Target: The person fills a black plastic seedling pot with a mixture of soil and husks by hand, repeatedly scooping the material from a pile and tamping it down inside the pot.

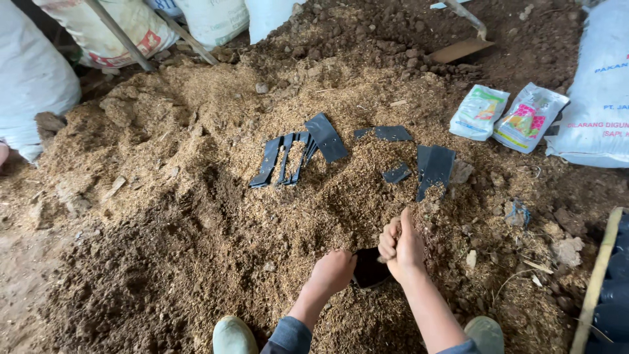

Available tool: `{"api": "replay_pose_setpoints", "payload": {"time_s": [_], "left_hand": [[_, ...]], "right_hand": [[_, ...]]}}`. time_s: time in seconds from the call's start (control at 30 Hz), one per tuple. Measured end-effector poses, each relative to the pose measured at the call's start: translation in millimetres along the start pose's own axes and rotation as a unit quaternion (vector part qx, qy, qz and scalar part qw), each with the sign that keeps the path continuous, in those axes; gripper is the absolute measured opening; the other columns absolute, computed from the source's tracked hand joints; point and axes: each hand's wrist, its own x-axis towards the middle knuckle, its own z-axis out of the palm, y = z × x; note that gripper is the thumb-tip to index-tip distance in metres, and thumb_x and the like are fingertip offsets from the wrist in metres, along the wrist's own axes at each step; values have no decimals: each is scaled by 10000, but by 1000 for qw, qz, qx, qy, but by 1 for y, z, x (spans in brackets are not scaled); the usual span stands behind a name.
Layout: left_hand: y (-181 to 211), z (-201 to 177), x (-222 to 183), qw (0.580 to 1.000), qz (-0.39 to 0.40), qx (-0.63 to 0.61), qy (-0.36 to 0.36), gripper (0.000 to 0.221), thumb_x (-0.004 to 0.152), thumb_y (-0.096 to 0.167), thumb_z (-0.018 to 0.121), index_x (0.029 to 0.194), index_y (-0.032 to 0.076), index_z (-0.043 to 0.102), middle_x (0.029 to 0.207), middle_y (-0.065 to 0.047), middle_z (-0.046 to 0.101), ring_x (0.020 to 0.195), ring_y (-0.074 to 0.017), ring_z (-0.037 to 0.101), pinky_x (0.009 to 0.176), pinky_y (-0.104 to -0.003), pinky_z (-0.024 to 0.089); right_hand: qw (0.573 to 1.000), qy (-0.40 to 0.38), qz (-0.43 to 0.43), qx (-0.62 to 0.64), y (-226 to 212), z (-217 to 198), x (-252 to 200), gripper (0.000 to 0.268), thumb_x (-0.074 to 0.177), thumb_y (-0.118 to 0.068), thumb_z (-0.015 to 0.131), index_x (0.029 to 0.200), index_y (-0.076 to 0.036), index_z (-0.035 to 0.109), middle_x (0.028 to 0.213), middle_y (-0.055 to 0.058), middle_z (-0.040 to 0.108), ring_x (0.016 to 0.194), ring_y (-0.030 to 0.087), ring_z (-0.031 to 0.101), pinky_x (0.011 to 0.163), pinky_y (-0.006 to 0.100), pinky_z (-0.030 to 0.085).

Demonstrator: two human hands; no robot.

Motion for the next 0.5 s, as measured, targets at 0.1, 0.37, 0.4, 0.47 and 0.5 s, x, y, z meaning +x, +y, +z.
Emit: {"api": "replay_pose_setpoints", "payload": {"time_s": [0.1, 0.37, 0.4, 0.47, 0.5], "left_hand": [[-8, 7, 5, 998, 44, 40, 19, 351, 1003, 244, 343, 786, 72, 558, 680, -4, 580, 529, -91, 525, 470, -227, 501], [-4, 7, 3, 998, 37, 33, 25, 385, 1003, 272, 326, 764, 91, 567, 659, 6, 579, 531, -85, 542, 476, -218, 509], [-3, 6, 4, 999, 26, 34, 24, 408, 1007, 291, 314, 754, 95, 567, 648, 11, 568, 526, -80, 535, 470, -208, 505], [-3, 6, 3, 999, 27, 25, 28, 405, 1003, 293, 325, 742, 97, 564, 646, 9, 567, 523, -79, 529, 471, -207, 496], [-3, 5, 3, 999, 27, 17, 33, 402, 1000, 295, 335, 731, 99, 561, 643, 7, 567, 520, -78, 522, 473, -205, 487]], "right_hand": [[1000, 1, 9, -20, 5, 10, -5, 492, 922, -458, 449, 565, -121, 428, 446, -41, 372, 374, 86, 295, 357, 207, 240], [998, -16, -24, -48, 6, -3, 1, 417, 940, -362, 470, 619, -97, 473, 471, -23, 427, 371, 83, 323, 358, 204, 252], [997, -30, -30, -59, 7, -7, 4, 443, 937, -372, 469, 590, -97, 481, 448, -49, 398, 371, 77, 294, 376, 204, 236], [997, -15, -20, -67, 4, -8, 5, 470, 934, -403, 453, 561, -116, 435, 453, -48, 379, 392, 85, 289, 403, 211, 247], [997, -1, -10, -74, 2, -9, 6, 500, 930, -434, 437, 532, -136, 389, 457, -47, 360, 414, 94, 283, 431, 218, 257]]}}
